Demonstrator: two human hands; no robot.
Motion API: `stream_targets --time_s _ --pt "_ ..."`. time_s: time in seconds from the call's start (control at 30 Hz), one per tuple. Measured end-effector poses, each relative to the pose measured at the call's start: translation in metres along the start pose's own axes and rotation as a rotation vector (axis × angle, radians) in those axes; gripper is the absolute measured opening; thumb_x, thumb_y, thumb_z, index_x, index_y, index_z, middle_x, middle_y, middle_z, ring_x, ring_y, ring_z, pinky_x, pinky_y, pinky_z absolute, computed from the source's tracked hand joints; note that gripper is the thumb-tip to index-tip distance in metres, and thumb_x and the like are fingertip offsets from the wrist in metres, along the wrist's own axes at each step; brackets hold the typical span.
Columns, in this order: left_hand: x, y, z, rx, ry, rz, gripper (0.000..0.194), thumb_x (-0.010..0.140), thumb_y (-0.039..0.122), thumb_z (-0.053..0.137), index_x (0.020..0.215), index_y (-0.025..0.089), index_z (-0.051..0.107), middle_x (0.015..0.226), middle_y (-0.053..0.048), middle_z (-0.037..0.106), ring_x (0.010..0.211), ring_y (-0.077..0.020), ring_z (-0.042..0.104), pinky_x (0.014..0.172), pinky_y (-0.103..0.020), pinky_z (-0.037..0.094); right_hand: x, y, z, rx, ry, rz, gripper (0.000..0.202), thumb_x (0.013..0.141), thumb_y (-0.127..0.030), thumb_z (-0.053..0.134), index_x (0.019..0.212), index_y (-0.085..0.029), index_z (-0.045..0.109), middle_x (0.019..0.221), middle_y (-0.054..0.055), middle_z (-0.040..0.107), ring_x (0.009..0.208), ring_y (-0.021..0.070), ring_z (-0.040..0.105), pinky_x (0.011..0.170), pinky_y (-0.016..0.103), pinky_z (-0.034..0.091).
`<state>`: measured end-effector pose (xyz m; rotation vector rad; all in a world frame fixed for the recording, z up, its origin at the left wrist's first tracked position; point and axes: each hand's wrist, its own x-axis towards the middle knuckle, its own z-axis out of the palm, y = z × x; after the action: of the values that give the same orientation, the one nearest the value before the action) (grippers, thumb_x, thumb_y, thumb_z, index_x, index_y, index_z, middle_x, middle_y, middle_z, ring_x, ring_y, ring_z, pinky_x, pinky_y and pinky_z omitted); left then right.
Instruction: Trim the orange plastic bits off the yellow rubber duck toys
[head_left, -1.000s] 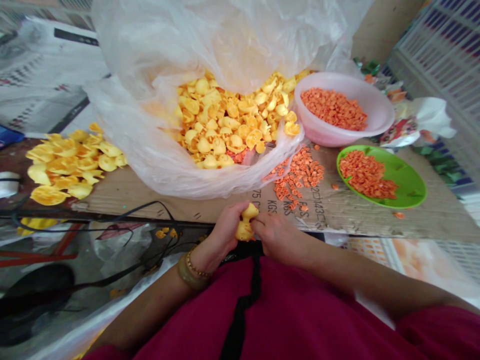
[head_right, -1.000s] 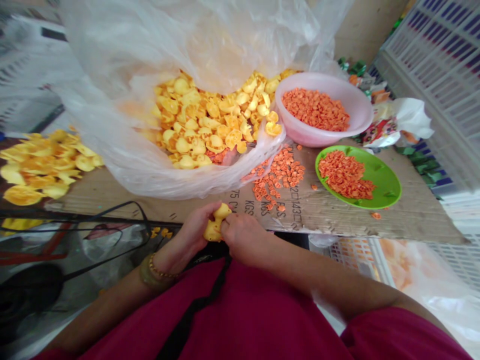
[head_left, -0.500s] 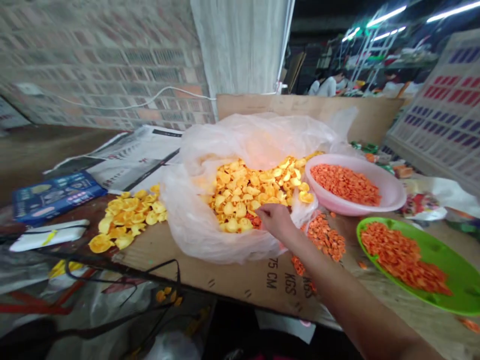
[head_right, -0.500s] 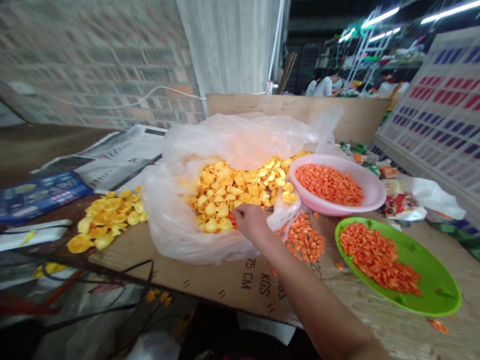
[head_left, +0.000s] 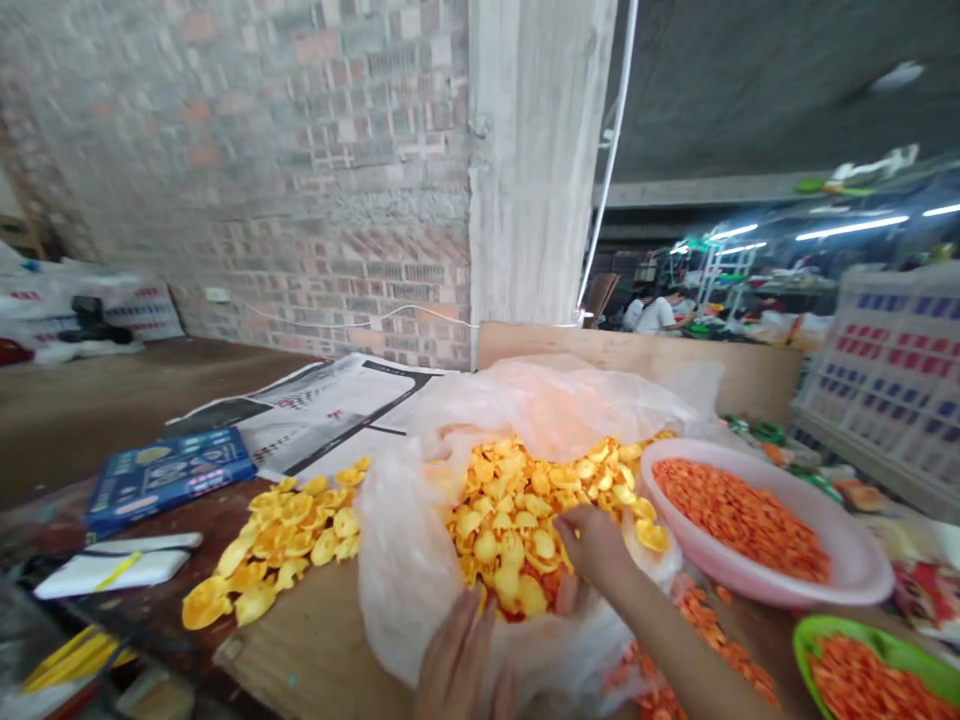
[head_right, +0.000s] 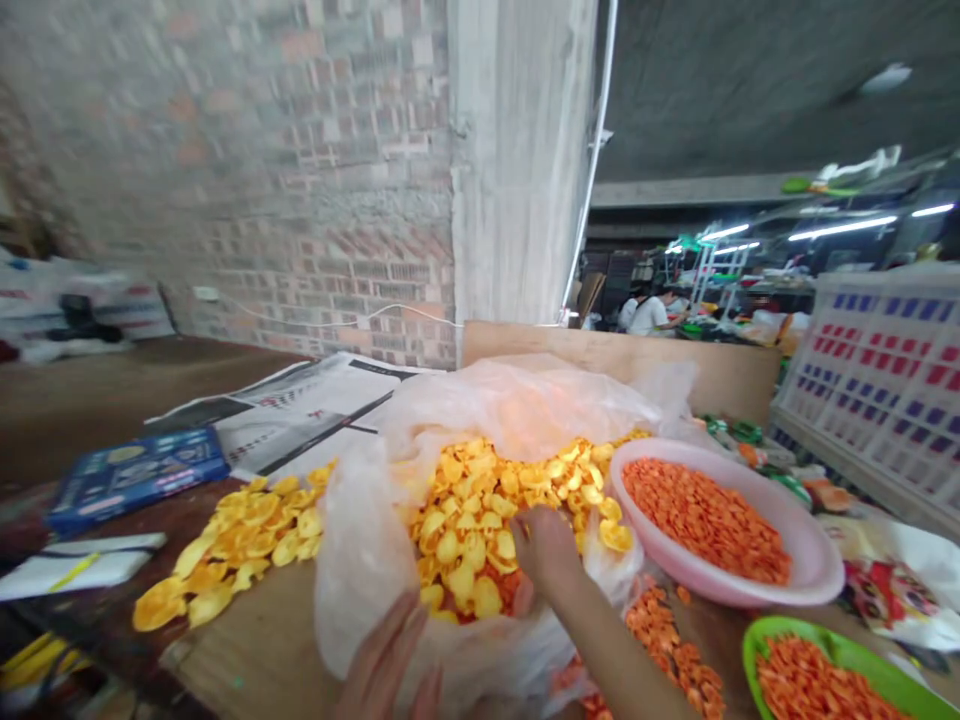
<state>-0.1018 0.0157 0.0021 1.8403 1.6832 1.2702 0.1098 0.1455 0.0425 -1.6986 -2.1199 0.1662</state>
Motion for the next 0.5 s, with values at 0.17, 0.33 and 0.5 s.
stream_targets --time_s 0.17,0.33,0.5 --pt "0.055 0.001 0.024 0.539 0.385 0.033 0.048 0.090 0.033 0.048 0.130 0.008 0.059 0.150 -0.027 0.035 0.142 -0.0410 0.023 0.109 -0.065 0.023 0.126 -0.034 -0.042 -0.048 0.053 0.076 0.087 0.070 -0.051 0.076 0.144 -0.020 0.042 0.153 0.019 0.033 0.141 0.0392 0.027 0.108 0.058 0.029" --pt "0.076 -0.043 0.021 0.764 0.327 -0.233 0.063 0.093 0.040 0.041 0.142 0.001 0.041 0.149 -0.037 0.025 0.139 -0.0525 0.020 0.095 -0.075 0.029 0.219 -0.059 -0.036 0.433 0.056 0.074 0.055 0.066 -0.032 0.080 0.118 -0.019 0.067 0.146 0.016 0.046 0.142 0.0395 0.023 0.111 0.064 0.015" --pt "0.082 -0.084 0.021 0.708 0.309 -0.336 0.083 0.088 0.049 0.042 0.145 -0.009 0.026 0.148 -0.040 0.023 0.128 -0.0508 0.041 0.093 -0.060 0.044 0.273 -0.070 -0.078 0.745 0.251 0.082 0.031 0.085 -0.030 0.056 0.104 -0.010 0.069 0.092 0.012 0.073 0.090 0.0233 0.067 0.079 0.035 0.053"
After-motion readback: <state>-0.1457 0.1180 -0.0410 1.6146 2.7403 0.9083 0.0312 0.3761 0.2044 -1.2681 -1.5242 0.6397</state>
